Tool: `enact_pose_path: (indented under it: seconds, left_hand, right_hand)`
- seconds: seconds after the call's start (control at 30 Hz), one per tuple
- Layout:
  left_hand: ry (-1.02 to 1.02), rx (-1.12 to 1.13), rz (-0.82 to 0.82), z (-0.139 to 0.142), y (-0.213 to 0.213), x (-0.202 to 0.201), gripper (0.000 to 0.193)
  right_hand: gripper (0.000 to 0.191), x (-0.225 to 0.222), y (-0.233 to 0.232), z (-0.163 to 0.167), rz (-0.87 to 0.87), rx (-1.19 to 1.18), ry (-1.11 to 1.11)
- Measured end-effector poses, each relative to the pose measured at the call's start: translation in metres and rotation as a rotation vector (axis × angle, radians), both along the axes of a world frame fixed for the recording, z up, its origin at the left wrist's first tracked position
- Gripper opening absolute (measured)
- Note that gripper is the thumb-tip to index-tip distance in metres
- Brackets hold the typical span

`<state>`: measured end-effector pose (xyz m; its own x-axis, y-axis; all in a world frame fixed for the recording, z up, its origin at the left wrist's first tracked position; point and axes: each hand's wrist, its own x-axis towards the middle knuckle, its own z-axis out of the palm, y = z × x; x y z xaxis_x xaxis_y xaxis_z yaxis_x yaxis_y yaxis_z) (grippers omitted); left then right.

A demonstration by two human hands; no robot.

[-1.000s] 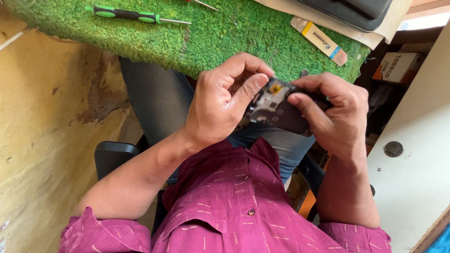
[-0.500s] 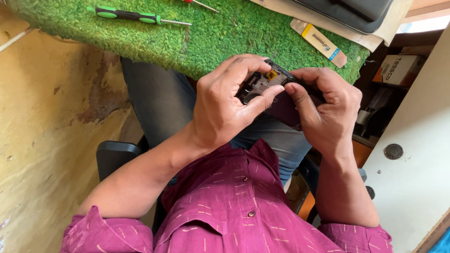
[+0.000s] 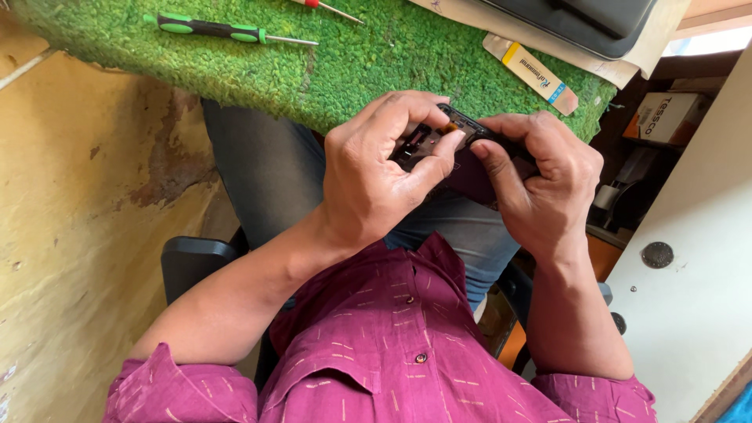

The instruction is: The person sits at a repair bench working on a disassembled smartphone held in their lap and on the bench. They pry and press internal components, peel a small part from the phone body, reposition the phone repeatedly, and press a component into the frame with their fingers.

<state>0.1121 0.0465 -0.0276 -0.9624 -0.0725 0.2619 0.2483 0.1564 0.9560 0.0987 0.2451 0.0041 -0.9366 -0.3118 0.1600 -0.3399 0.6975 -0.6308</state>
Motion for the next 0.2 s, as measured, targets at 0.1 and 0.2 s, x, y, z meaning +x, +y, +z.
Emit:
enact_pose_path:
  seconds: [0.1, 0.2]
  left_hand:
    - [-0.091, 0.077, -0.039, 0.0001, -0.0008, -0.0009, 0.016]
    - [-0.126, 0.113, -0.068, 0.0004, -0.0031, -0.0001, 0.015]
  right_hand:
    - [0.015, -0.0025, 0.0005, 0.0018, 0.025, 0.016, 0.013]
    - [0.016, -0.0073, 0.0015, 0.0054, 0.050, 0.066, 0.036]
